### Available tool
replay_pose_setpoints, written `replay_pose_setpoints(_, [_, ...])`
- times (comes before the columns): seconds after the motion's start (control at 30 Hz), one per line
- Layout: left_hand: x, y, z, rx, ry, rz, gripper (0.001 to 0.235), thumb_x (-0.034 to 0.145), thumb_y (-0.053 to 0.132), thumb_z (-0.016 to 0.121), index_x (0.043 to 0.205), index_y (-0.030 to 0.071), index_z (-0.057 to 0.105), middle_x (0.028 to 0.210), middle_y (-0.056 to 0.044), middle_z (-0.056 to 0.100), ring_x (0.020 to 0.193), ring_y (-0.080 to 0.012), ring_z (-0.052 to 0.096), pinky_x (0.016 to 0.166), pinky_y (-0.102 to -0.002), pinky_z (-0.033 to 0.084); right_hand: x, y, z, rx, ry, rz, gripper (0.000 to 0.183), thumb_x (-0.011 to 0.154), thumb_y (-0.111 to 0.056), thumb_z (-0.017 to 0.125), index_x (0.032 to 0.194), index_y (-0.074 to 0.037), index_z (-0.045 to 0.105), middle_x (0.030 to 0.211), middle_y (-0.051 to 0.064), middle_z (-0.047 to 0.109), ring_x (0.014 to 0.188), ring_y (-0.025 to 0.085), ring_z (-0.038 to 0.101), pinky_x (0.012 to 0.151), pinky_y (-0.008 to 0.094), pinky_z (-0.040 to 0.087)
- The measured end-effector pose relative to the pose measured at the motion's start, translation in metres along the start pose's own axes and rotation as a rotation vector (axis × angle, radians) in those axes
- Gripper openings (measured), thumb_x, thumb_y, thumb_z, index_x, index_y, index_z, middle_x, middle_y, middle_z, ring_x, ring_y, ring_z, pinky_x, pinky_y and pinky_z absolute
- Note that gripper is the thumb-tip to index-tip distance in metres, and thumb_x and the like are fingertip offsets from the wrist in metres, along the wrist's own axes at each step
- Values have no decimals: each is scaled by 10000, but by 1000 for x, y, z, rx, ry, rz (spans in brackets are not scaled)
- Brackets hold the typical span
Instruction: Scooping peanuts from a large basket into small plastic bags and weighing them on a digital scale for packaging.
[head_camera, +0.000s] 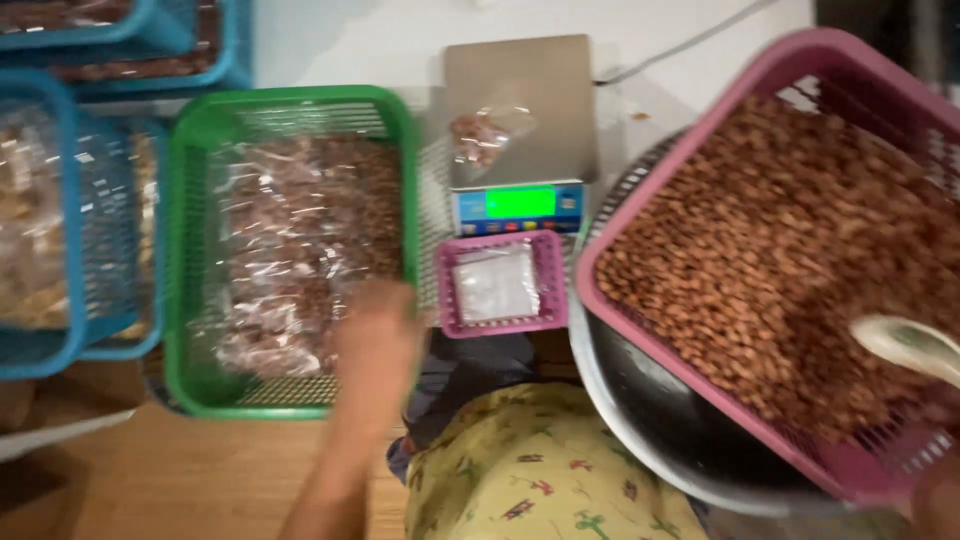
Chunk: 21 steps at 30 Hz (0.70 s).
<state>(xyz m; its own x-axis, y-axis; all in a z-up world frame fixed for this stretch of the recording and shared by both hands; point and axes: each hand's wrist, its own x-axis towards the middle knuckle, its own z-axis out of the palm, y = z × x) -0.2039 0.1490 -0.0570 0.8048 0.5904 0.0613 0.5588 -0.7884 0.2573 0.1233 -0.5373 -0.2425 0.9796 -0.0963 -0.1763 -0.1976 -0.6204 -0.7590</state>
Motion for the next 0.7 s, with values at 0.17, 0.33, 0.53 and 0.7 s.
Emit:
replay_pose_setpoints(0.17, [36,40,114,7,-334,82,407,903,486,729,938,88,654,888,-151,688,807,-416,696,648,-548,539,-147,-289,24,-421,169,-567,136,1238,-21,664,1350,-21,741,1274,154,717,1194,337,661,1073,446,470])
replay_pose_setpoints(0.33, [48,49,127,111,-440,181,275,850,459,694,878,187,722,848,-102,735,841,-377,717,687,-503,536,-146,-292,13,-945,170,-324,176,1052,-360,661,1106,-231,768,714,125,699,722,335,699,694,453,516])
replay_pose_setpoints(0.53, [42,78,34,155,-58,400,309,916,416,682,822,136,775,1121,-74,665,1001,-337,559,815,-472,530,-139,-302,70,-716,199,-414,163,1003,-289,614,970,-188,738,535,39,615,514,268,612,602,426,466])
replay_pose_setpoints(0.7, [44,77,6,-156,165,572,536,941,508,622,673,99,402,687,-86,460,688,-307,519,678,-438,458,-140,-350,90,77,67,32,167,990,-65,577,1009,-9,733,767,108,744,597,160,699,570,267,587])
